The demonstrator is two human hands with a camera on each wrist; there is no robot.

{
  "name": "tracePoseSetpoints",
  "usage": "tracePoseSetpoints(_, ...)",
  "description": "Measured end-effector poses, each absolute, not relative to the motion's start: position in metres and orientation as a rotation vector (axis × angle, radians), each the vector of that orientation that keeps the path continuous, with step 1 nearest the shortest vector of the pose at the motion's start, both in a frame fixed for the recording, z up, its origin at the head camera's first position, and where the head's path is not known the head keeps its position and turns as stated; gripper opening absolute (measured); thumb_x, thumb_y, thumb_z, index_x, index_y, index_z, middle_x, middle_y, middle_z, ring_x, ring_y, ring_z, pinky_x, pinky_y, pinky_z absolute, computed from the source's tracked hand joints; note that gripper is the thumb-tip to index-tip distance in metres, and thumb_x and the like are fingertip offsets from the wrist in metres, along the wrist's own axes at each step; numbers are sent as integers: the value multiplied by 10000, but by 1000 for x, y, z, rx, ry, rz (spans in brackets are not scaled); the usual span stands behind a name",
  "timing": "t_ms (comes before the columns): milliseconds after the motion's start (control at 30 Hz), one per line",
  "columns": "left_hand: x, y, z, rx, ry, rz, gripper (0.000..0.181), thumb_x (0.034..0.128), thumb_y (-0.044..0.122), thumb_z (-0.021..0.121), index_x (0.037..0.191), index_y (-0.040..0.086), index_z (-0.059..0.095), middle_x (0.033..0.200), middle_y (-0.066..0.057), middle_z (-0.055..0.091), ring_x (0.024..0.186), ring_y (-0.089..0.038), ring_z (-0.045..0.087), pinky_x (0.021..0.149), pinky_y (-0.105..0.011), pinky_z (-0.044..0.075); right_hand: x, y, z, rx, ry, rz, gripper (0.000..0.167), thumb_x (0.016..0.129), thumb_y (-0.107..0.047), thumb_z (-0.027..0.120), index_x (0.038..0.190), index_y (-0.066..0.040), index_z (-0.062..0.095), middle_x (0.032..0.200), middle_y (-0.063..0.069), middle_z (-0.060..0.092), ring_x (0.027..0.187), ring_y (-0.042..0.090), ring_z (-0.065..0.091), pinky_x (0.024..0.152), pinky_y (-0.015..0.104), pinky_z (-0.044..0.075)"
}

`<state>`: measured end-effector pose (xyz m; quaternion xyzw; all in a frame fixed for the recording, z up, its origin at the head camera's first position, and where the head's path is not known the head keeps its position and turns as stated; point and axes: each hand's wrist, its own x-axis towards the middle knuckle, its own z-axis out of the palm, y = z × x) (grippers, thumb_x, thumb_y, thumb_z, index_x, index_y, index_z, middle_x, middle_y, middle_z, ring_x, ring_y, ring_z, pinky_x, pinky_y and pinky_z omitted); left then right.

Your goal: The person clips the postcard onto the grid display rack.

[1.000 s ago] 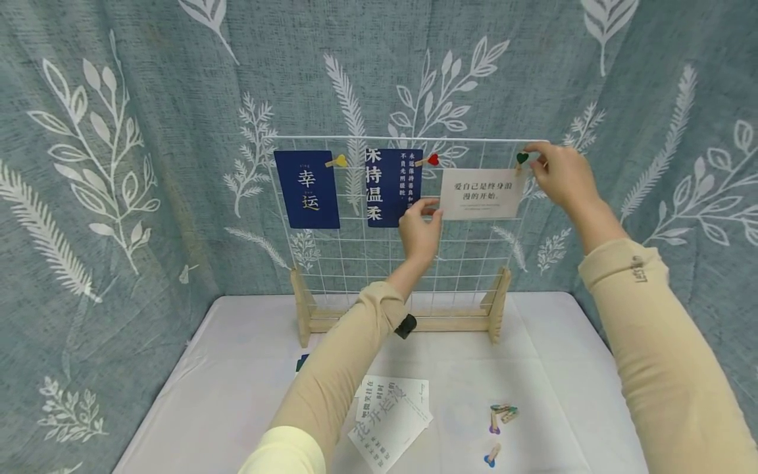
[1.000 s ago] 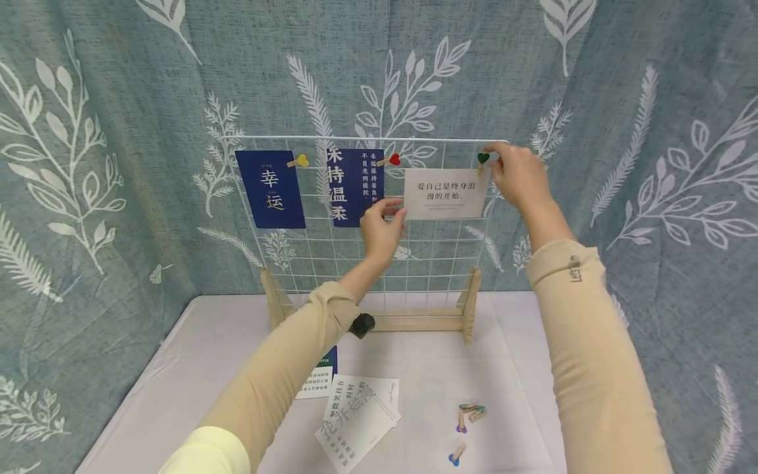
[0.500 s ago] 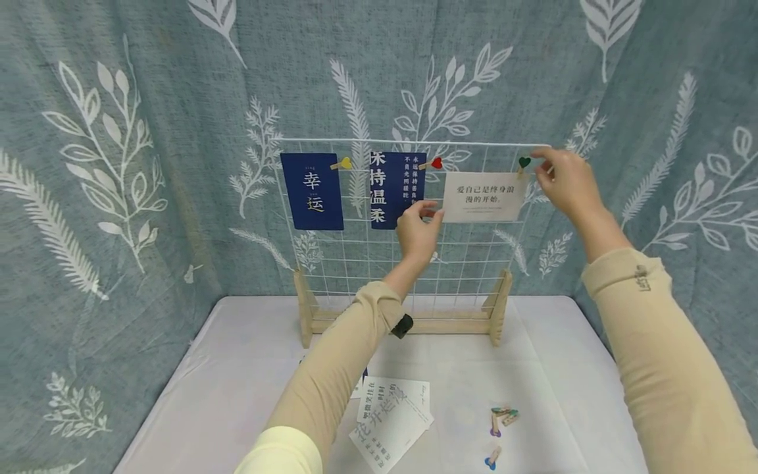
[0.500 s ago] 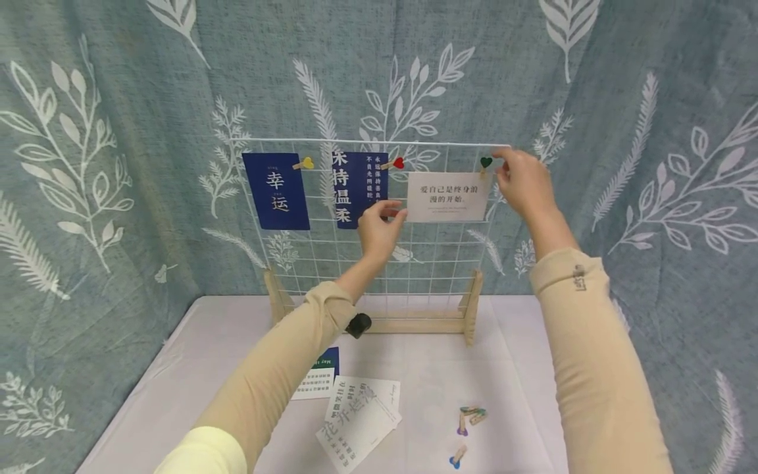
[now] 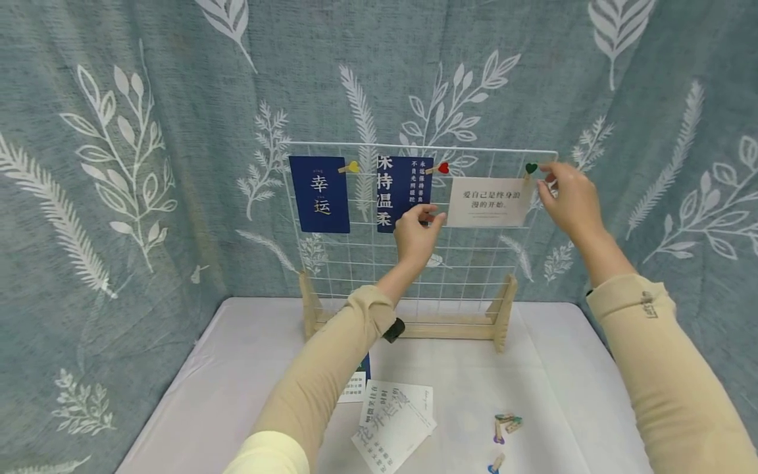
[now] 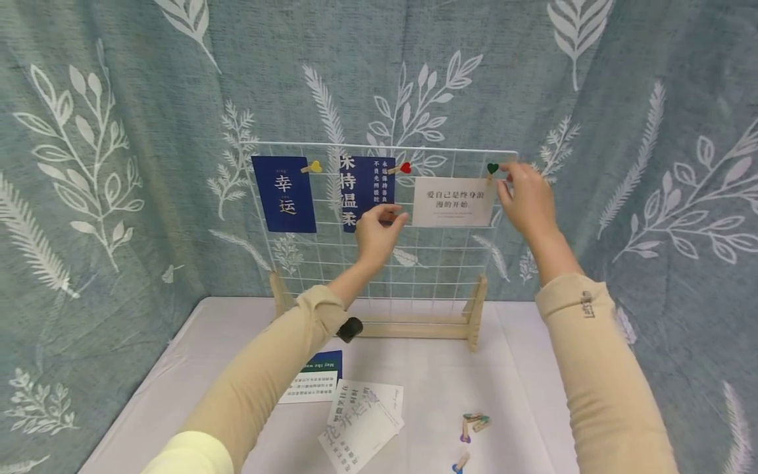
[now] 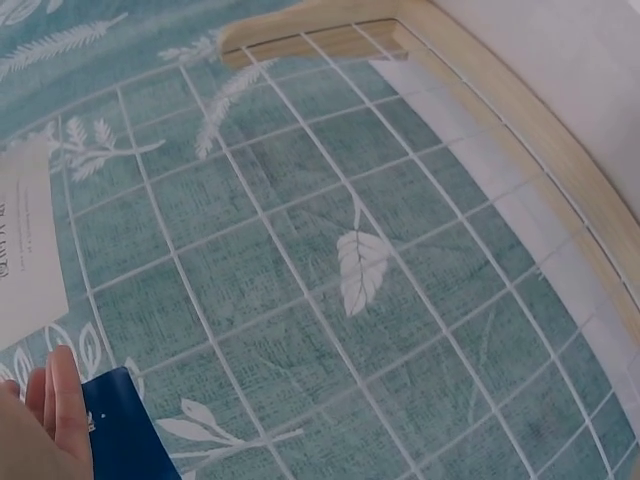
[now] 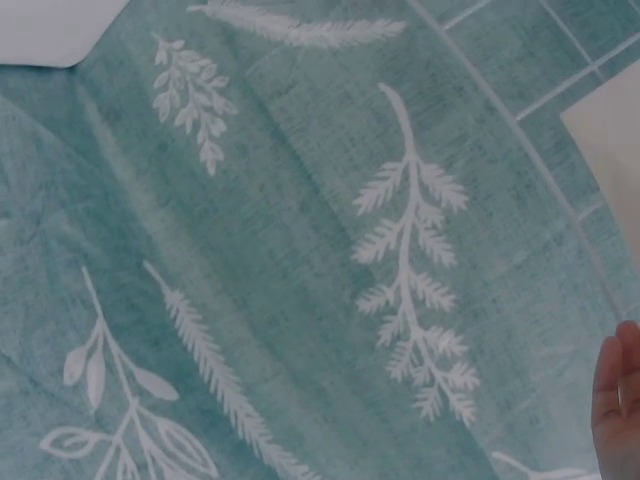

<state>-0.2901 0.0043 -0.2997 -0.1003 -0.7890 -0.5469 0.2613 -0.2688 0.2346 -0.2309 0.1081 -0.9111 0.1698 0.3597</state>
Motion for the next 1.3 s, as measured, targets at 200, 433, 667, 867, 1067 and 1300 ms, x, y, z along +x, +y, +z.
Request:
tracePoseSetpoints(200, -289, -1, -302, -315, -2143, -1454, 201, 876, 215, 672, 973, 42, 703, 868, -114, 723, 756, -238, 672, 734, -340, 533, -266, 237, -241, 309, -2307, 477, 277, 933, -44, 530, 1176, 85, 565, 1021, 303, 595, 905, 441, 574, 787, 546, 475)
tracePoseSetpoints(433, -284, -11, -306, -337, -2139, -1474, 189, 876, 211, 672, 954, 42, 702, 850, -126, 713, 733, -243, 661, 691, -309, 533, -260, 234, -247, 338, -2249, 534, 262, 926, -48, 553, 1149, 86, 584, 1033, 299, 600, 910, 424, 574, 799, 523, 490)
tracePoseSetpoints(667, -277, -20, -310, -389, -2116, -1507, 223, 867, 199, 685, 995, 17, 686, 878, -145, 712, 783, -248, 673, 727, -299, 560, -250, 231, -251, 342, -2171, 660, 267, 922, -62, 571, 1156, 65, 599, 1048, 281, 615, 950, 399, 569, 786, 508, 485)
tracePoseSetpoints(867, -271, -29, -316, -445, -2098, -1543, 263, 864, 208, 689, 1037, 11, 673, 916, -154, 712, 836, -256, 676, 763, -284, 566, -241, 229, -256, 342, -2095, 726, 255, 902, -38, 596, 1136, 60, 618, 1066, 253, 634, 992, 366, 573, 779, 349, 445)
tracePoseSetpoints(1067, -264, -41, -322, -467, -2104, -1548, 291, 854, 197, 698, 1066, -1, 668, 978, -160, 704, 893, -265, 672, 788, -306, 568, -230, 227, -267, 375, -2035, 767, 253, 889, 0, 598, 1126, 89, 609, 1077, 262, 626, 995, 366, 556, 798, 85, 356)
tracePoseSetpoints(1300, -249, -55, -333, -511, -2111, -1586, 266, 871, 153, 670, 1086, -3, 659, 1070, -168, 687, 975, -282, 655, 809, -356, 566, -216, 215, -291, 410, -1990, 871, 242, 850, 51, 621, 1088, 94, 619, 1029, 252, 637, 931, -35, 517, 790, 48, 393)
